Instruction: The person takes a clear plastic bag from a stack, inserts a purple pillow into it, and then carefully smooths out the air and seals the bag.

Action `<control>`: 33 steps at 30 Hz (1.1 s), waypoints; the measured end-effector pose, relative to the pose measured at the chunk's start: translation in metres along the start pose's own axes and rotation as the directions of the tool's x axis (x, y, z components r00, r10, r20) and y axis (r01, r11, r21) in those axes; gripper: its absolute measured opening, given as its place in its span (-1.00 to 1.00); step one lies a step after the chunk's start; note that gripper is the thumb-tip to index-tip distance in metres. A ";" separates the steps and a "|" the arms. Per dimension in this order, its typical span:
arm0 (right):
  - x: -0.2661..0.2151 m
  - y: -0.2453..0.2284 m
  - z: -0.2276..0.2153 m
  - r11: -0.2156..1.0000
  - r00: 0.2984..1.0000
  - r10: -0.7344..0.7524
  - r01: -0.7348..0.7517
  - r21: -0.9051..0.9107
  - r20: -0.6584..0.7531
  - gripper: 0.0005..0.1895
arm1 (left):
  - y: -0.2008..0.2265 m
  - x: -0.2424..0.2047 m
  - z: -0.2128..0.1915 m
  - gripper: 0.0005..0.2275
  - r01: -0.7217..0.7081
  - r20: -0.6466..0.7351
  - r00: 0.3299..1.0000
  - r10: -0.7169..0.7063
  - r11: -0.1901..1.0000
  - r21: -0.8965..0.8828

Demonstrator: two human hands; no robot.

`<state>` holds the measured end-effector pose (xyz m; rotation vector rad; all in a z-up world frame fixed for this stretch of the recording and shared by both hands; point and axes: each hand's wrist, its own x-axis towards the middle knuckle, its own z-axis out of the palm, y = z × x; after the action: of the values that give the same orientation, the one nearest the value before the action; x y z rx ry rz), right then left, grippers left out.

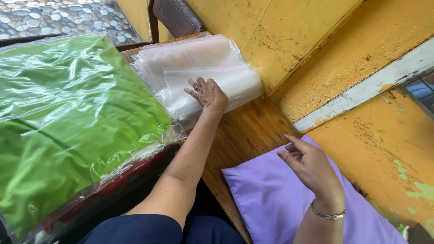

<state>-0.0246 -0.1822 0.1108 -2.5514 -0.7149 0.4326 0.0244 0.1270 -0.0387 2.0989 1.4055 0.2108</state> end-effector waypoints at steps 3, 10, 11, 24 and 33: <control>0.037 0.059 0.027 0.981 0.995 -0.102 0.103 0.162 -0.014 -0.41 | 0.000 0.036 0.041 -0.40 -0.079 -0.177 0.982 0.058 0.991 -0.111; 0.078 0.122 0.053 0.971 0.999 -0.039 0.033 0.237 0.021 -0.47 | 0.004 0.072 0.055 -0.30 0.057 0.004 0.998 -0.057 0.997 -0.046; 0.079 0.123 0.051 0.960 0.999 -0.039 0.033 0.279 0.016 -0.47 | 0.002 0.069 0.053 -0.34 0.055 -0.002 0.998 -0.055 0.998 -0.017; 0.082 0.134 0.052 0.969 0.996 -0.091 0.091 0.231 -0.009 -0.48 | 0.008 0.024 0.054 -0.84 -0.392 -0.663 0.701 0.262 0.919 -0.052; 0.073 0.099 0.059 0.703 0.993 0.063 0.030 0.710 -0.104 -0.37 | 0.041 -0.131 0.020 -0.69 -0.704 -0.025 0.701 0.713 0.696 0.141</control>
<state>0.0518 -0.1975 -0.0021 -1.8167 -0.3655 0.4458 0.0096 -0.0074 -0.0066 2.6778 0.5636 0.5292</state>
